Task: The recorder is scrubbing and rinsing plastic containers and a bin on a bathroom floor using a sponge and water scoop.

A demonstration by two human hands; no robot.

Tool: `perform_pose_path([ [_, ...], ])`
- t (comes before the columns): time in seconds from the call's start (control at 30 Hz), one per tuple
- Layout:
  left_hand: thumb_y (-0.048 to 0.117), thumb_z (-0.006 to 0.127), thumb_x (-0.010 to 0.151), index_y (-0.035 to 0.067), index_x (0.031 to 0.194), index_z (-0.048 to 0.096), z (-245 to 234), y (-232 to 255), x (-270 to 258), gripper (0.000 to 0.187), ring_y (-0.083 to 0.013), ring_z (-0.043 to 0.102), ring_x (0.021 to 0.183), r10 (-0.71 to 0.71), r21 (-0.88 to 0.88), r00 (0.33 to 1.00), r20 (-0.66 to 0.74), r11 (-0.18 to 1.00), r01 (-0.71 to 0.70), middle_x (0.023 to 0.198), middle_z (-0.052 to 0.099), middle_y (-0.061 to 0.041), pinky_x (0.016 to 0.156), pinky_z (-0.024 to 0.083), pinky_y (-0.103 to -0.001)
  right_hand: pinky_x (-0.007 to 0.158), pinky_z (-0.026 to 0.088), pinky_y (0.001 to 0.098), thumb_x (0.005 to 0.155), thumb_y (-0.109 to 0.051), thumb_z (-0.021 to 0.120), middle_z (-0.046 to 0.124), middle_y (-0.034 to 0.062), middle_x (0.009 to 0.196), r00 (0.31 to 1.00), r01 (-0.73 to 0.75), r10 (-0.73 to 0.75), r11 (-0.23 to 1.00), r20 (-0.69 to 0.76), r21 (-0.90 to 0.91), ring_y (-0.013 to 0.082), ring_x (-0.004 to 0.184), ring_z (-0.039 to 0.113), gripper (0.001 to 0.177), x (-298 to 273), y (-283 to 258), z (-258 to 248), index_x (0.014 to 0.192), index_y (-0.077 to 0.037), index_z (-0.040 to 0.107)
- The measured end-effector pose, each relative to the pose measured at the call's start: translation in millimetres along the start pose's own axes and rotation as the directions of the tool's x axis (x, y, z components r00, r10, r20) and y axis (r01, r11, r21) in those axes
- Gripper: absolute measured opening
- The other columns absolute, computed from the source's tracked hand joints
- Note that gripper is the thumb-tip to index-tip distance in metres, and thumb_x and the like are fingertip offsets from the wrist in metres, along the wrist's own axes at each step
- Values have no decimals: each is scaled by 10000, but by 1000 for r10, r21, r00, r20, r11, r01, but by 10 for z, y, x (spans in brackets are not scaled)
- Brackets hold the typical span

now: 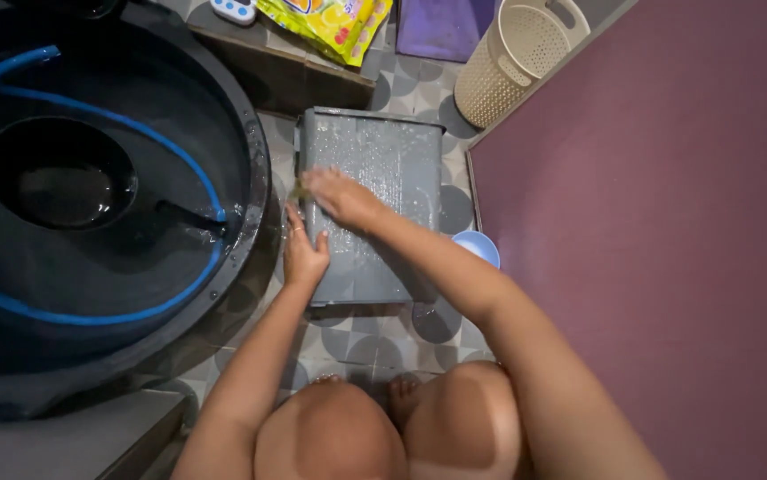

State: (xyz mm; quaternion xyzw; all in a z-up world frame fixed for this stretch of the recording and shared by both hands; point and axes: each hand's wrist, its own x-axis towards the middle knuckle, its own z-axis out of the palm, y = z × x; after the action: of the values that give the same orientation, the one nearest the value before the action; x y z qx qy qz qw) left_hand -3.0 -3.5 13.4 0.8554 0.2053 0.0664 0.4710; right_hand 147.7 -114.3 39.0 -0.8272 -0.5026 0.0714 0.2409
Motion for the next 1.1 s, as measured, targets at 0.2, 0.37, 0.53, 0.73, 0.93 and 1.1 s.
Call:
perform_pose_path([
  [0.2,241,666,923,-109,1592,146,98,-176,49,916,-462,371,1472,177,68,980,-90,983,-171,1583,370,-335,1219,304,-453,1116,283,546,982,-184,562,503,240,1484,966,-67,32,990,-258,-128,414,1371,453,442,845,978,260,1400,-46,533],
  [0.37,251,679,918,-94,1578,216,119,-207,51,877,-451,370,1475,170,61,977,-132,985,-163,1581,378,-330,1212,304,-444,1231,315,508,1011,-197,599,528,194,1487,991,-36,27,997,-134,-67,398,1438,434,382,290,230,247,1370,-69,575],
  [0.53,255,690,884,-80,1581,235,33,-75,17,897,-429,369,1462,72,15,992,-106,997,-71,1577,370,-313,1197,332,-433,1230,284,527,985,-174,615,539,145,1520,997,32,-31,999,-76,8,369,1476,417,407,-198,-122,-42,1381,-82,590],
  [0.73,196,656,937,175,1479,561,41,-45,-3,550,-450,393,1454,354,285,930,-102,906,-313,1594,411,-222,1182,355,-458,1271,254,495,1003,-150,599,450,171,1597,963,-170,158,985,-220,-35,373,1520,379,478,-529,250,65,1471,-79,531],
  [0.93,159,582,980,294,1468,584,78,-66,-37,506,-397,549,1336,273,142,961,-46,954,-264,1655,369,-133,1027,501,-477,1253,299,514,995,-146,618,456,159,1585,987,-125,127,992,-97,25,354,1516,368,533,-1489,-712,171,1505,-74,483],
  [1.1,214,580,1016,280,1502,569,117,-120,-1,490,-423,643,1165,302,252,953,-35,925,-284,1643,373,-146,986,519,-492,1224,343,523,1002,-153,611,497,143,1568,995,-9,7,1000,-102,-20,338,1488,410,493,-1977,-663,328,1481,-85,514],
])
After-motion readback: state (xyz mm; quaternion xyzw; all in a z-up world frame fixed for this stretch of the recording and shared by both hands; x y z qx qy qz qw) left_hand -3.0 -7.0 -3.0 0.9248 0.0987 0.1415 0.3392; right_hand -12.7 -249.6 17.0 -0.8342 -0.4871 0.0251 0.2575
